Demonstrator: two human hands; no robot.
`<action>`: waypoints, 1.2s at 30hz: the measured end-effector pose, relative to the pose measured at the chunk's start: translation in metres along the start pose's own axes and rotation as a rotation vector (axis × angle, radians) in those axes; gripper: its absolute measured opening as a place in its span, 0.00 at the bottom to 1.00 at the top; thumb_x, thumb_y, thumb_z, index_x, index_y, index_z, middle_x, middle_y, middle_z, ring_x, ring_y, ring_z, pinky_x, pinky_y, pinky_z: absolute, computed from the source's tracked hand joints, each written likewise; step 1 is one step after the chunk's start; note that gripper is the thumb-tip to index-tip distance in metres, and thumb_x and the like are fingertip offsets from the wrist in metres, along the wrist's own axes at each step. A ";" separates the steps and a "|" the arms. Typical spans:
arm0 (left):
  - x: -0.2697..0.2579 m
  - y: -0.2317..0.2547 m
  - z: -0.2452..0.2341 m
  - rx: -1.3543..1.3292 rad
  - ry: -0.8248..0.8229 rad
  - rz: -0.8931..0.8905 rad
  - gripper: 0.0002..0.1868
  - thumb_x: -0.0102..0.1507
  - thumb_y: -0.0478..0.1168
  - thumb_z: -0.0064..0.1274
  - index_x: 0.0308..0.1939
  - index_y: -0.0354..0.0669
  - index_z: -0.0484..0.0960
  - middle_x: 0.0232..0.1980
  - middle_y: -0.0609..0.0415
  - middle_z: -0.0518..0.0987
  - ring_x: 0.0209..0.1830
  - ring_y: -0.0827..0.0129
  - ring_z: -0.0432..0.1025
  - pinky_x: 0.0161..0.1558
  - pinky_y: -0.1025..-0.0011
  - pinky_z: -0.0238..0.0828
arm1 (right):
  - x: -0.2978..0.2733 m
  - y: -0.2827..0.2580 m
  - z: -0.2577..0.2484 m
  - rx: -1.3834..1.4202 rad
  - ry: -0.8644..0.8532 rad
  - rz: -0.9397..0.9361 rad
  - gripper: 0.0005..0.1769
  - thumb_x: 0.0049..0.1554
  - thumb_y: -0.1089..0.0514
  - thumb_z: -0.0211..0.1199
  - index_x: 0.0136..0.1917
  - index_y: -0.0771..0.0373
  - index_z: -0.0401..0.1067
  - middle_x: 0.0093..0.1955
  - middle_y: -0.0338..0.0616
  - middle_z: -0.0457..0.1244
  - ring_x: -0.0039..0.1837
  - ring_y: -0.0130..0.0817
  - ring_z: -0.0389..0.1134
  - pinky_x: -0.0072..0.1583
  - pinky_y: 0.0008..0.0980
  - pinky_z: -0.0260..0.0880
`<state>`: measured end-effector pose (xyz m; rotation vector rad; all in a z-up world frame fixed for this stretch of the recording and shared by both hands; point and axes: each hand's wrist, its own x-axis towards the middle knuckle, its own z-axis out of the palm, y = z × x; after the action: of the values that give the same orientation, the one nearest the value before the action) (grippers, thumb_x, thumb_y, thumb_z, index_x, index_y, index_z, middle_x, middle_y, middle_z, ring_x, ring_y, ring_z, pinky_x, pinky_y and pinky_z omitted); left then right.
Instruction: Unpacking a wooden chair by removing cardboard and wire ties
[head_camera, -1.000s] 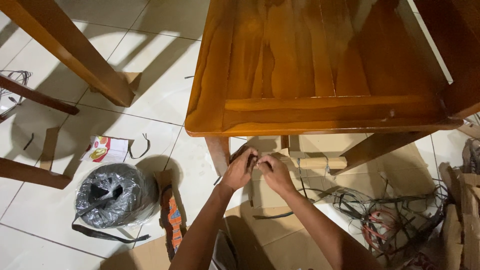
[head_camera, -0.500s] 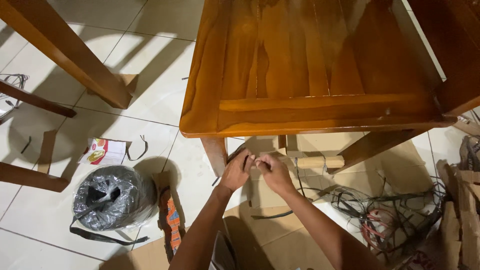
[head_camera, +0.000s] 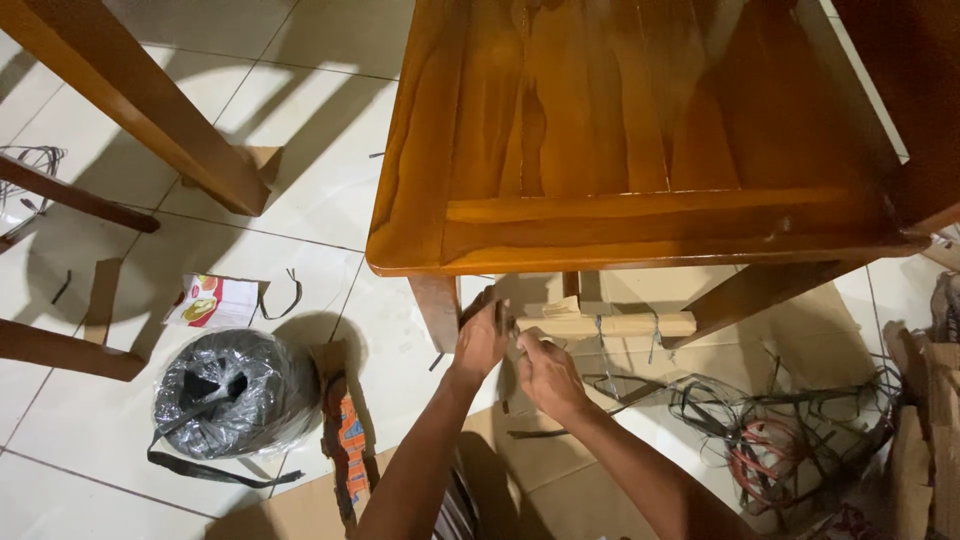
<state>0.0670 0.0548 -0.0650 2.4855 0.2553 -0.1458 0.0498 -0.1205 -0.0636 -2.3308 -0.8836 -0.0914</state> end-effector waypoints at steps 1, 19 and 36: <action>-0.012 0.019 -0.024 -0.138 0.104 0.021 0.23 0.75 0.54 0.30 0.59 0.38 0.66 0.57 0.39 0.70 0.63 0.48 0.65 0.65 0.54 0.56 | 0.003 0.000 -0.001 -0.018 -0.031 -0.026 0.12 0.56 0.63 0.53 0.55 0.54 0.65 0.31 0.54 0.66 0.36 0.54 0.74 0.37 0.48 0.73; -0.049 0.032 -0.040 -0.208 0.160 0.218 0.15 0.74 0.50 0.39 0.44 0.43 0.73 0.32 0.40 0.78 0.36 0.43 0.78 0.40 0.51 0.74 | 0.024 -0.027 -0.056 -0.015 -0.245 -0.101 0.20 0.57 0.65 0.51 0.62 0.67 0.69 0.49 0.62 0.70 0.49 0.57 0.75 0.47 0.50 0.76; -0.026 0.034 -0.046 -0.438 0.154 -0.006 0.17 0.71 0.54 0.46 0.39 0.46 0.74 0.27 0.50 0.84 0.35 0.54 0.80 0.46 0.58 0.75 | 0.011 -0.005 -0.048 0.019 -0.168 -0.087 0.08 0.59 0.60 0.52 0.52 0.53 0.60 0.33 0.56 0.66 0.39 0.56 0.75 0.40 0.52 0.73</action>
<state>0.0512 0.0519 -0.0039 2.0618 0.3209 0.0920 0.0625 -0.1389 -0.0196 -2.3077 -1.0636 0.0771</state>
